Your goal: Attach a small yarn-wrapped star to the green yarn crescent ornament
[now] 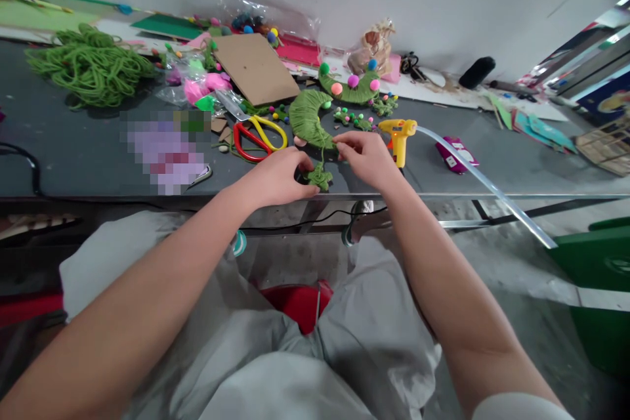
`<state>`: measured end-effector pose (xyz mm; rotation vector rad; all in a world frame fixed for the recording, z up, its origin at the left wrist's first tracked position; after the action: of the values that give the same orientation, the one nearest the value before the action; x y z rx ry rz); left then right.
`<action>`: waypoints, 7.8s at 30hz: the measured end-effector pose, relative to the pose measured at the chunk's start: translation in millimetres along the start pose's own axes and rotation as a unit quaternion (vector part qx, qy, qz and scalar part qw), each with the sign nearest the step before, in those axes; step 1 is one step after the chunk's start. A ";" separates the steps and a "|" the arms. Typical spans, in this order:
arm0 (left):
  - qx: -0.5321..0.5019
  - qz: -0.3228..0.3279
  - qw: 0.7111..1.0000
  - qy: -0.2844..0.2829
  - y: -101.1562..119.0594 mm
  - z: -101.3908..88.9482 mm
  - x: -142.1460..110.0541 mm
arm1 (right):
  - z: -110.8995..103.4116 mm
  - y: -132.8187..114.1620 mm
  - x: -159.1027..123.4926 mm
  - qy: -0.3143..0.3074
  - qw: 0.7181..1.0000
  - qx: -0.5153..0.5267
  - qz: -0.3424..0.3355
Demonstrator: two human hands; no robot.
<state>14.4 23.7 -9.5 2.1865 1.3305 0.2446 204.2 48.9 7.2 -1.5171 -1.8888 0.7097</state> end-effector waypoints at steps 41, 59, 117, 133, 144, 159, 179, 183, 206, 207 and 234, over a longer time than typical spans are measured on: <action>0.090 0.139 0.986 0.008 -10.5 -3.6 -4.8 | 9.9 -9.3 -30.2 -0.173 0.947 -0.022 -0.270; 0.084 0.130 0.988 0.003 -10.6 -1.7 -2.5 | 8.2 -10.3 -26.8 -0.173 0.950 -0.007 -0.259; 0.068 0.128 0.989 -0.009 -10.8 -1.1 -3.2 | 13.7 -16.8 -27.1 -0.211 0.950 0.004 -0.228; 0.070 0.126 0.990 -0.006 -10.6 -1.9 -2.8 | 12.3 -16.8 -29.3 -0.206 0.951 0.011 -0.229; 0.072 0.123 0.990 -0.005 -11.2 -2.9 -2.3 | 11.5 -20.2 -31.6 -0.205 0.948 0.019 -0.245; 0.054 0.122 0.991 0.004 -13.3 -3.1 -2.1 | 11.1 -23.0 -36.4 -0.201 0.941 0.030 -0.271; 0.068 0.133 0.989 0.008 -11.5 -1.0 -2.0 | 14.1 -25.6 -37.5 -0.205 0.940 0.007 -0.275; 0.066 0.132 0.989 0.008 -11.7 -1.6 -2.1 | 13.6 -25.1 -37.6 -0.206 0.940 0.007 -0.273; 0.058 0.131 0.990 0.006 -11.9 -2.4 -1.8 | 11.3 -23.3 -37.5 -0.204 0.944 -0.007 -0.259; 0.054 0.130 0.990 0.007 -12.0 -2.6 -1.8 | 10.6 -22.8 -37.1 -0.200 0.946 -0.006 -0.256; 0.071 0.140 0.988 0.007 -9.6 -2.1 -2.8 | 12.2 -14.2 -31.1 -0.192 0.957 -0.067 -0.206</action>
<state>4.9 25.4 -12.7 2.4970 1.0735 0.2794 190.9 15.2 5.4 -1.0506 -2.4909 0.7271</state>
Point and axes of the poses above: each hand's wrist, its own x-axis towards the middle knuckle, its own z-axis out of the palm, y = z × x, the point moved 7 cm from there along x, towards the middle knuckle, and after that the axes turned 3 degrees about -y, right-handed, at the moved point
